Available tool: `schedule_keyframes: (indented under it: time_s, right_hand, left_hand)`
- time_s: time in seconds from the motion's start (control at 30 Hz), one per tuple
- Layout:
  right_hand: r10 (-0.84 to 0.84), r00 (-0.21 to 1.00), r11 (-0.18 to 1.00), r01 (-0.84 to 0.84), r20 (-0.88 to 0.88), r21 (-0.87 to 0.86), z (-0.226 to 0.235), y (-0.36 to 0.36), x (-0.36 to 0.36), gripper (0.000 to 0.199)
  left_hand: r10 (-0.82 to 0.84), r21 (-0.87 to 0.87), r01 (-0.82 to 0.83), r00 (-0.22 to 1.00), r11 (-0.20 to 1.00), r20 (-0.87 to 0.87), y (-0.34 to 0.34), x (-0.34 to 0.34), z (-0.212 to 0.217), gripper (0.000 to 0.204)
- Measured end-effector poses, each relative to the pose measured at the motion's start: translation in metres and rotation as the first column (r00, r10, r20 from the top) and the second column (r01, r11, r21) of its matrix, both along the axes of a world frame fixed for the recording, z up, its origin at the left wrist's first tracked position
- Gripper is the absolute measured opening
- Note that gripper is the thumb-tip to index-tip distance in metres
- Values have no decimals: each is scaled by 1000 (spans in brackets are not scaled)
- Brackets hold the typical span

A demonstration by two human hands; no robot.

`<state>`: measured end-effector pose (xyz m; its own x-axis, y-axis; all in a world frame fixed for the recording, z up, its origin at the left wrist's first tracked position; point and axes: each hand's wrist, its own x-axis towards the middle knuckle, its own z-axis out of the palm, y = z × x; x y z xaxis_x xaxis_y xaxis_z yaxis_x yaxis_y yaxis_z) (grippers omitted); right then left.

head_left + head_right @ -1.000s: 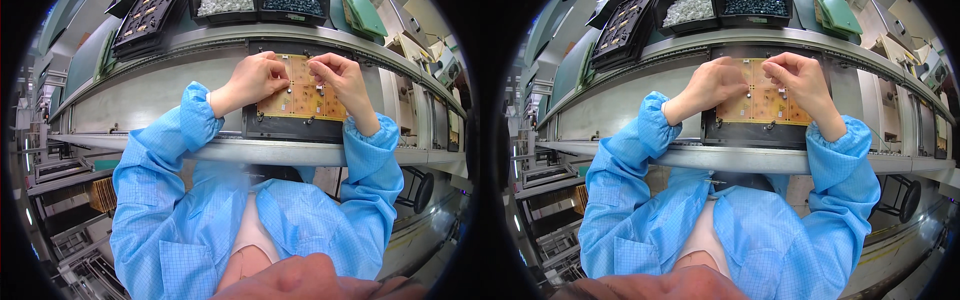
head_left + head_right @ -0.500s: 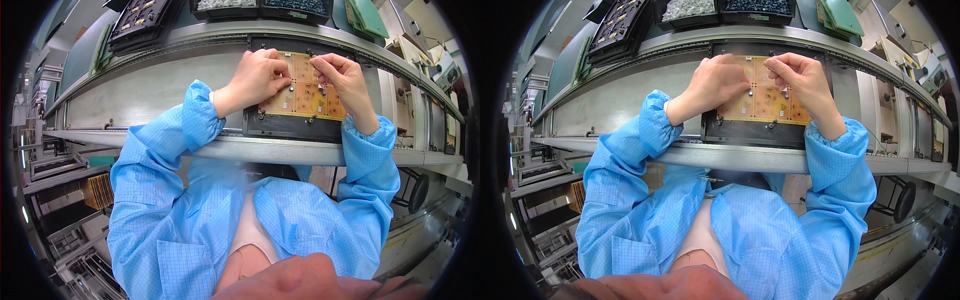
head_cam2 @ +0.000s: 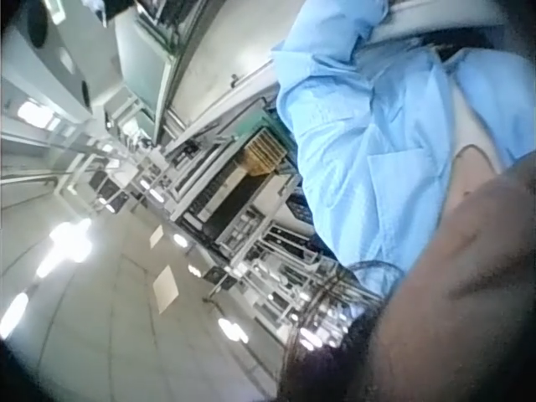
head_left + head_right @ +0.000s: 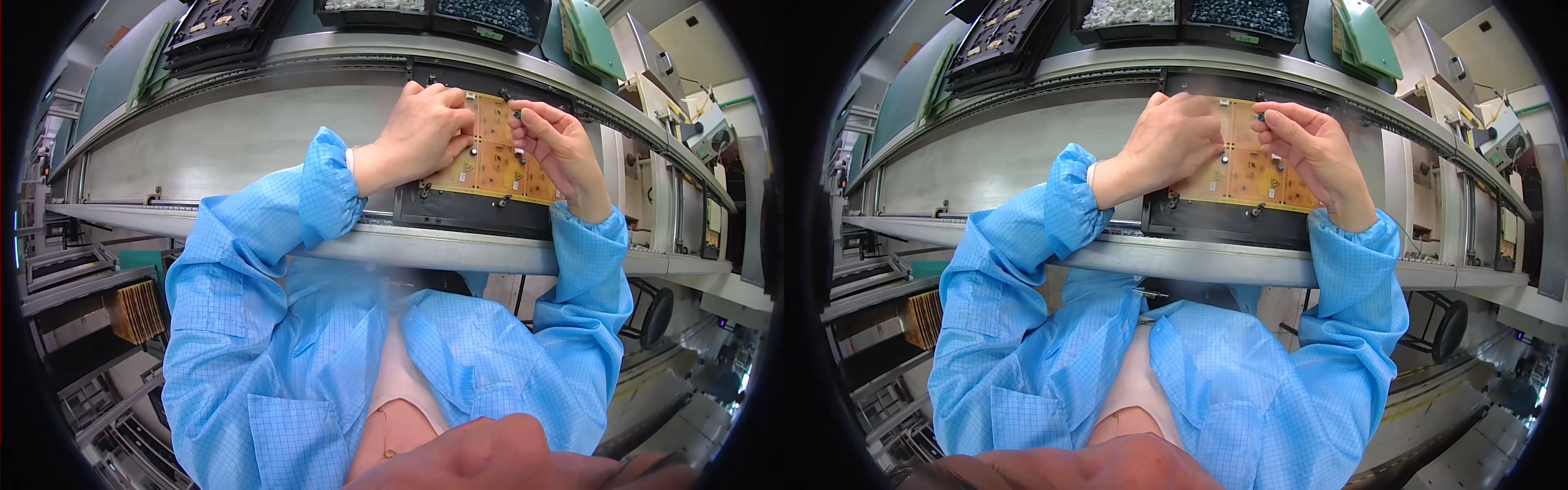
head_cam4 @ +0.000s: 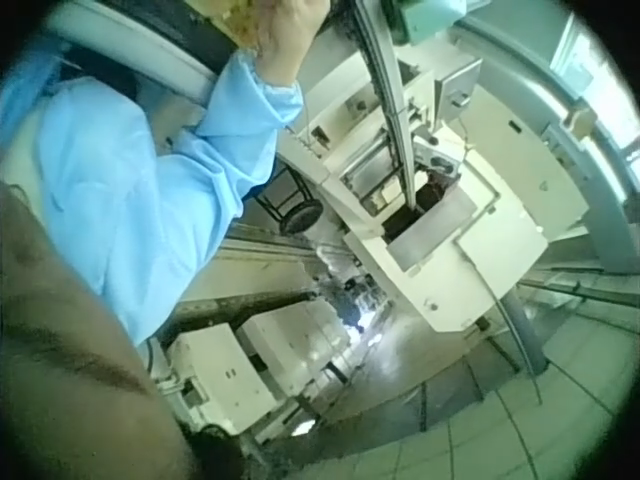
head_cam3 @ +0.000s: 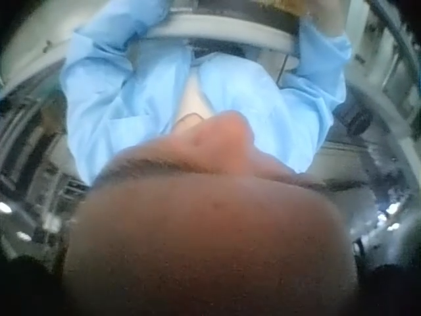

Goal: The person assembles electronic components onto a printed circuit board by hand, taking components from bins and placing them onto the board, which is held in a fixture.

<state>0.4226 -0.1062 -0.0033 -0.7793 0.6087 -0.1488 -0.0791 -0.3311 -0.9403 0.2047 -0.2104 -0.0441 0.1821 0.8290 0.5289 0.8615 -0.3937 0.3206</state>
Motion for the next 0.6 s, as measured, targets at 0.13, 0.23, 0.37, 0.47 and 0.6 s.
schedule_keyframes:
  time_s: [0.13,0.23,0.37,0.47,0.6]
  right_hand:
    - [-3,1000,1000,3,-22,-11,-1,2,4,29]
    - [-28,1000,998,27,-12,-51,-3,7,10,27]
    - [-31,999,996,32,17,-80,-12,11,19,27]
    - [-33,997,998,37,74,-57,-12,10,18,26]
    - [-114,962,986,80,248,144,-8,5,6,25]
  left_hand:
    - [-31,99,34,999,995,-39,1,7,0,8]
    - [4,142,35,964,989,-266,1,11,4,8]
    - [-40,146,113,904,983,-426,-9,24,12,13]
    - [-20,116,57,954,992,-298,-9,21,7,12]
    - [16,123,14,972,992,-234,-9,4,7,12]
